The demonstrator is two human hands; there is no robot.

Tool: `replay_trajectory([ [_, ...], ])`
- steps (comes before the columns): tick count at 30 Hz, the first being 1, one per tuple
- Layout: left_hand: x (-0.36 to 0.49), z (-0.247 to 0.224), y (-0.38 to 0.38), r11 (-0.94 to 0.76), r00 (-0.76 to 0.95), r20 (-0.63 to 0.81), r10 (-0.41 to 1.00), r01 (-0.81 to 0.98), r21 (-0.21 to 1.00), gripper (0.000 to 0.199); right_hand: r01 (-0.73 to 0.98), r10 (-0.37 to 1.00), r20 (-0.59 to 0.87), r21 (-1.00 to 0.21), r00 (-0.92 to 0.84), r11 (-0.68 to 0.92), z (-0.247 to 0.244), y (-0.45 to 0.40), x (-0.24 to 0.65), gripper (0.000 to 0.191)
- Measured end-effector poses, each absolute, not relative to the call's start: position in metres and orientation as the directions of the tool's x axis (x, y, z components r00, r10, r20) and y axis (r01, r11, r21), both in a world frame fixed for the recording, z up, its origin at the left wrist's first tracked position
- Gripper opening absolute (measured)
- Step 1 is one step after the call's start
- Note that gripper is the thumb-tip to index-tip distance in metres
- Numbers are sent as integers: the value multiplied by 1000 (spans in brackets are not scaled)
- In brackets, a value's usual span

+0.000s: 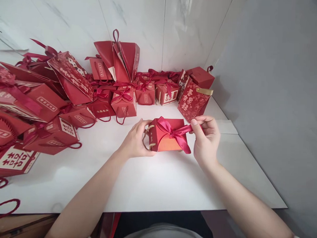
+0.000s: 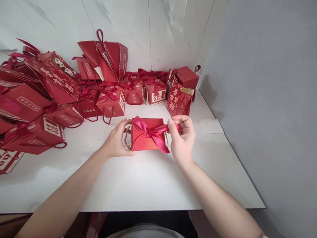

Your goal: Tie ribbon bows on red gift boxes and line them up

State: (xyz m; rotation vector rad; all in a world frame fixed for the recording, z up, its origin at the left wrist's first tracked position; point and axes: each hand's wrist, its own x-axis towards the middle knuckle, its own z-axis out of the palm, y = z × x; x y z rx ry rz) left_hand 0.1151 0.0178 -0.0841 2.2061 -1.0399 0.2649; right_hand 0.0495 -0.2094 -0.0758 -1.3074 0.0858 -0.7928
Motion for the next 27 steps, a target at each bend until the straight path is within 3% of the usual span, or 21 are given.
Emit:
replay_trajectory([
  [27, 112, -79, 18, -406, 553, 547, -629, -833, 375, 93, 429, -533, 314, -897, 786, 104, -78, -208, 50, 15],
])
